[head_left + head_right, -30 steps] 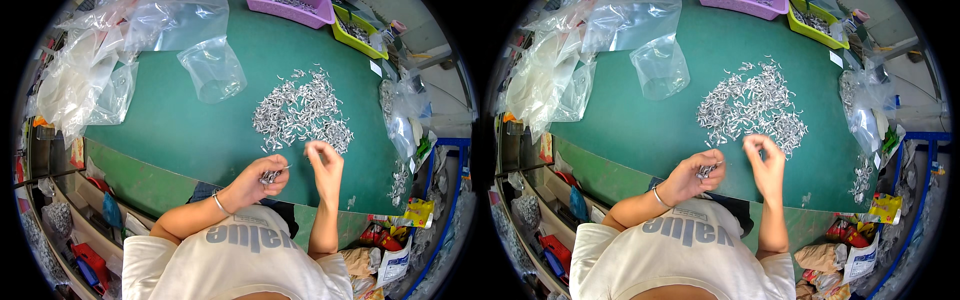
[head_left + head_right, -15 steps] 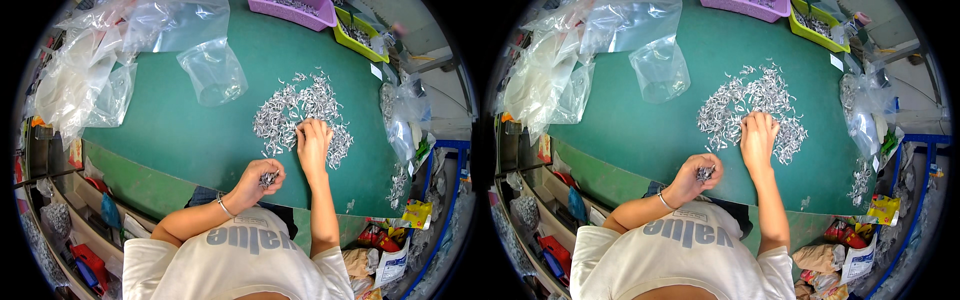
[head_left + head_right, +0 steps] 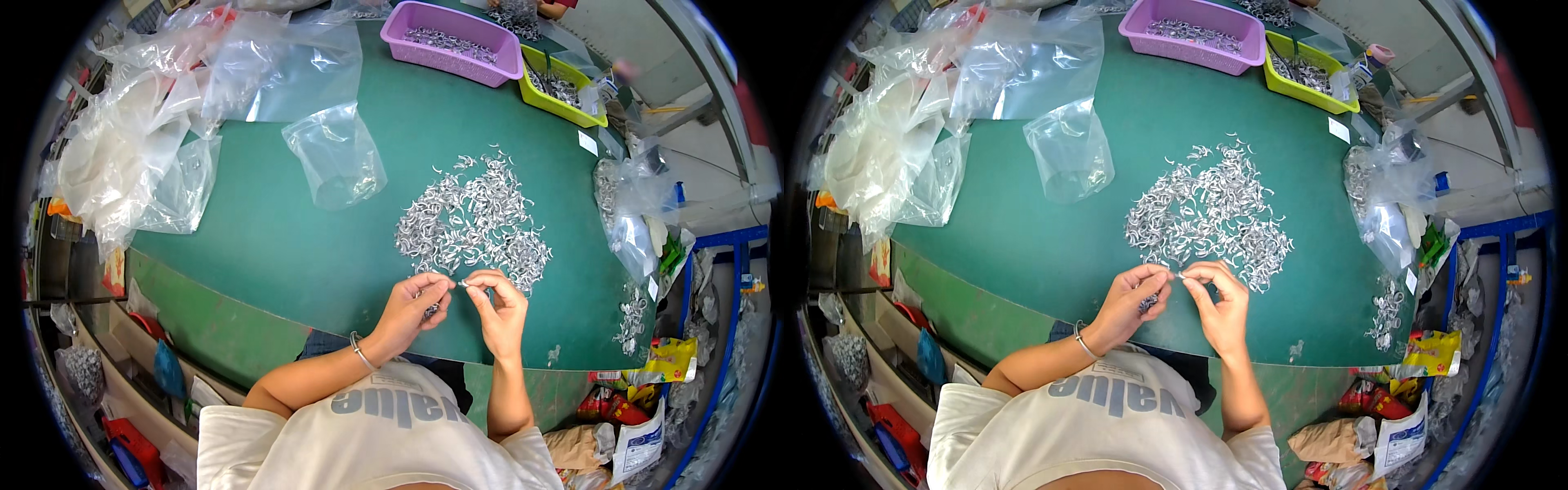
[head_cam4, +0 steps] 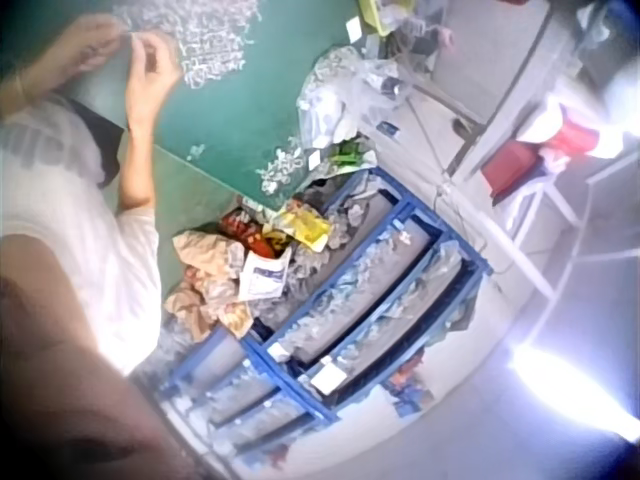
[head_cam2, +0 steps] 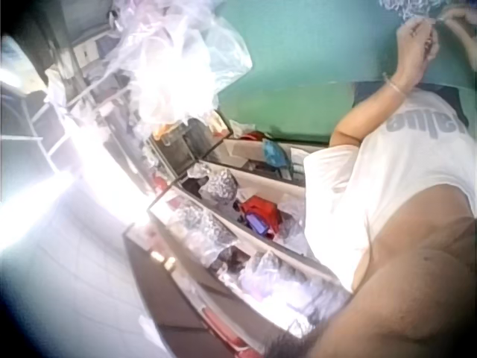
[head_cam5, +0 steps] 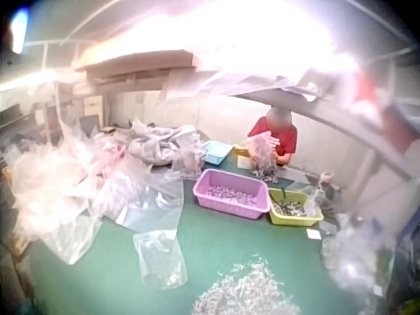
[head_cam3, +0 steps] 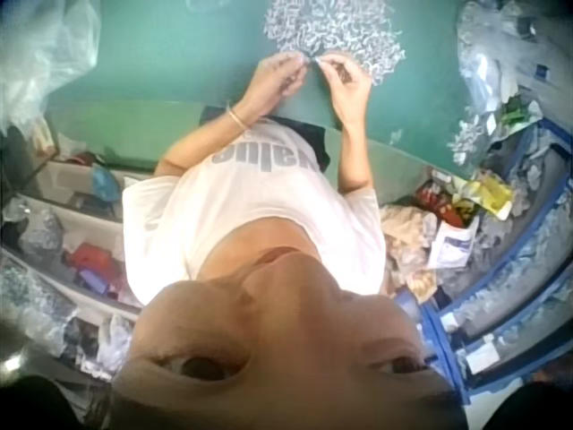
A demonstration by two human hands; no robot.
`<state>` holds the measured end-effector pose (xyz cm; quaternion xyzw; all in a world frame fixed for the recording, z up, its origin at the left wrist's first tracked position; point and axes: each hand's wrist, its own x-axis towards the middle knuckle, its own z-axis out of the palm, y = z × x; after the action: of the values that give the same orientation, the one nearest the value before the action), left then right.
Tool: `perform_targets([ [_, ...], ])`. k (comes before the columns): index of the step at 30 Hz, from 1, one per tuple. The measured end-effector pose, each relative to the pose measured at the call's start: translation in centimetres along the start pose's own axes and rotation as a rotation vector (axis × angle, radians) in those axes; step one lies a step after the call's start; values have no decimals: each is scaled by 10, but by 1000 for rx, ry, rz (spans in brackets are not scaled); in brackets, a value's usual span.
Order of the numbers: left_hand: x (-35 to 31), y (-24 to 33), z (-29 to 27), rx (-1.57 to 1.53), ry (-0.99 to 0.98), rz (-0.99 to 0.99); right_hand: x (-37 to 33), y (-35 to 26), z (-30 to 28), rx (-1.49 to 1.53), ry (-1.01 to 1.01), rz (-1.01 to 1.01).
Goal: The person retrieves a bag of small metal hooks from a shelf and pours them onto a green table. They then pick up the hooks one by one, inspect them, and place them into a pile on the table. The person continues this repetitive sorting process for the duration of the clip.
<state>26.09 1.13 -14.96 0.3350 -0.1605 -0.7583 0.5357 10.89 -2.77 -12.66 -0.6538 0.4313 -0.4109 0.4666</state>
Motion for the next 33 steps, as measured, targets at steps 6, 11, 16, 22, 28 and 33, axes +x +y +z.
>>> perform_targets([
  [6,-5,7,5,-45,-31,-10,-5,-12,4,-62,83,-111],
  [11,-7,8,1,-176,-86,-126,-8,-18,5,-48,86,-139],
  [16,-17,14,14,-23,-31,-20,-15,-18,10,8,164,-97],
  [22,-23,15,16,193,0,82,-21,-27,12,-33,155,-105],
  [28,-26,19,20,256,24,108,-23,-31,11,29,127,-108],
  [33,-27,21,20,292,-26,129,-27,-30,11,298,117,49],
])
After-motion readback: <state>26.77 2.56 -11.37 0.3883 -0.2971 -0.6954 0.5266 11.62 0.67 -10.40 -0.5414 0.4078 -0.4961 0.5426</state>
